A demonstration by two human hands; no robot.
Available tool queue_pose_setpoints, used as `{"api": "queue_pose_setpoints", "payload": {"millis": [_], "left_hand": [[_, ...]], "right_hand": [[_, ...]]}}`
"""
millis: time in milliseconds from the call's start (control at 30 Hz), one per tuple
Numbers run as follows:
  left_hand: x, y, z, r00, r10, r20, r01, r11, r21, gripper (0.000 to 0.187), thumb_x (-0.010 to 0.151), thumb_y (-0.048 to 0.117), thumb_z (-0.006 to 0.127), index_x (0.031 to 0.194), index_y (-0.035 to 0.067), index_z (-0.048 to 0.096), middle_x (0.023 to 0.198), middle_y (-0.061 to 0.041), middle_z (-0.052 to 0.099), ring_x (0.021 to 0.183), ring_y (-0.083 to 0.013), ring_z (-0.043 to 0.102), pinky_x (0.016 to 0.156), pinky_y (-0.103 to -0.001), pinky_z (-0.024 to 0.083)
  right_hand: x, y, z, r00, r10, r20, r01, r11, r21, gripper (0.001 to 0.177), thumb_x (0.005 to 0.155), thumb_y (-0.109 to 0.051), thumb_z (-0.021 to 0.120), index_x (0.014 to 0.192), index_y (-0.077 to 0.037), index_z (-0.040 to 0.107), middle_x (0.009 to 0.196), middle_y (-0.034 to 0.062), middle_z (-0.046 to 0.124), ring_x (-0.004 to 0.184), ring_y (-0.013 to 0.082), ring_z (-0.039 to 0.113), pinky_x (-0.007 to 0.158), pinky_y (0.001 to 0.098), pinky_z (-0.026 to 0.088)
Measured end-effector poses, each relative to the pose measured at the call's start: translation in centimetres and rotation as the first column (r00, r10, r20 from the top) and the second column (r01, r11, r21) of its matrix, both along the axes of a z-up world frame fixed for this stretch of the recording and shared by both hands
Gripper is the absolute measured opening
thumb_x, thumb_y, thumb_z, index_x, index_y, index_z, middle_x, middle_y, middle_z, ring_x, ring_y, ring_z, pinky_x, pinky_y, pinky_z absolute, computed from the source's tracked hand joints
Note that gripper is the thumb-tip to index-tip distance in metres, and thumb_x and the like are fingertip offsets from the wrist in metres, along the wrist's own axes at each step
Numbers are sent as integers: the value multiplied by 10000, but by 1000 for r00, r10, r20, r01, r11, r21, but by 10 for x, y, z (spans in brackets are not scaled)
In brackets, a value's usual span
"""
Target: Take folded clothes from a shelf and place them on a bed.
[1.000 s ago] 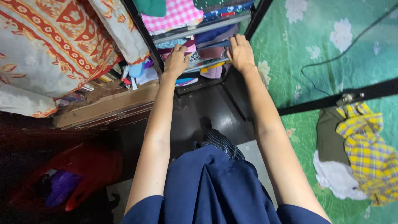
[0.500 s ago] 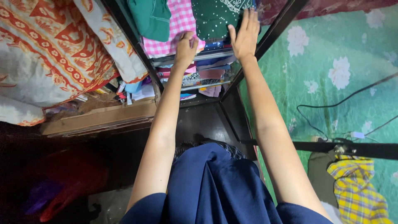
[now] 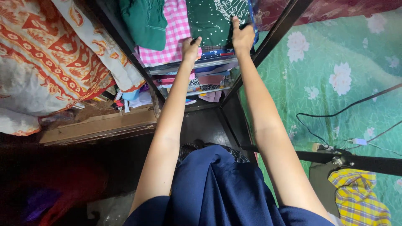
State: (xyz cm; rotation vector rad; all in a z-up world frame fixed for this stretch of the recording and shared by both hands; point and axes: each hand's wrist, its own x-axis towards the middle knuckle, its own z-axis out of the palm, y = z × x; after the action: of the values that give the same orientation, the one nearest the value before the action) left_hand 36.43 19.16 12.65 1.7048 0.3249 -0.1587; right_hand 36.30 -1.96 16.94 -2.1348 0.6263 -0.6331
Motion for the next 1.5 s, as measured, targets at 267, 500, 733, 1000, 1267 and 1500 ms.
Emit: {"api": "queue_pose_setpoints", "payload": {"millis": [267, 500, 733, 1000, 1267, 1500], "left_hand": [[-16, 3, 22, 974, 74, 215, -61, 996, -67, 347, 903, 380, 564, 1122, 147, 699, 1044, -21, 750, 982, -188, 684, 876, -338, 524], [-15, 10, 31, 996, -43, -74, -23, 690, -723, 645, 653, 399, 585, 1226, 104, 561, 1306, -139, 555, 1199, -340, 495, 1003, -584, 247], [-73, 36, 100, 992, -129, -8, 80, 665, -743, 1221, 599, 807, 504, 1568, 74, 380, 1551, -224, 489, 1363, -399, 523, 1122, -647, 357], [-136, 57, 123, 963, -241, -117, 99, 728, -678, 918, 650, 638, 895, 1299, 41, 640, 1171, -175, 727, 1013, -294, 753, 919, -425, 644], [-126, 47, 29, 957, -277, -86, 230, 905, -357, 688, 620, 455, 929, 1170, 106, 706, 1110, -103, 728, 1057, -238, 710, 971, -386, 580], [-189, 30, 26, 933, -359, -21, 357, 931, -74, 899, 591, 538, 898, 1332, 107, 629, 1320, -136, 632, 1333, -272, 547, 1134, -419, 423]], "right_hand": [[12, -21, -25, 998, 35, 58, -37, 998, 49, 519, 733, -445, 753, 1021, -13, 760, 938, 169, 794, 849, 333, 738, 846, 381, 575], [-28, 9, -7, 958, 63, 280, -235, 734, 637, 207, 821, -220, 650, 873, -30, 714, 756, 31, 684, 670, 126, 569, 659, 234, 493], [-86, 11, 41, 942, 96, 322, -327, 480, 814, 248, 759, -312, 580, 857, -85, 594, 911, 75, 561, 861, 194, 475, 833, 334, 418], [-145, 21, 67, 931, 355, 84, -222, 369, 903, 877, 720, -666, 843, 1325, -59, 655, 1180, 132, 729, 1074, 316, 733, 953, 510, 622], [-171, -10, -40, 974, 217, 66, -180, 562, 808, 316, 706, -225, 809, 1000, -122, 754, 855, 146, 749, 797, 294, 783, 665, 489, 676], [-248, -29, -73, 995, 65, 73, -97, 537, 838, 234, 650, -178, 698, 871, -107, 731, 748, 168, 699, 717, 317, 747, 619, 483, 642]]}}
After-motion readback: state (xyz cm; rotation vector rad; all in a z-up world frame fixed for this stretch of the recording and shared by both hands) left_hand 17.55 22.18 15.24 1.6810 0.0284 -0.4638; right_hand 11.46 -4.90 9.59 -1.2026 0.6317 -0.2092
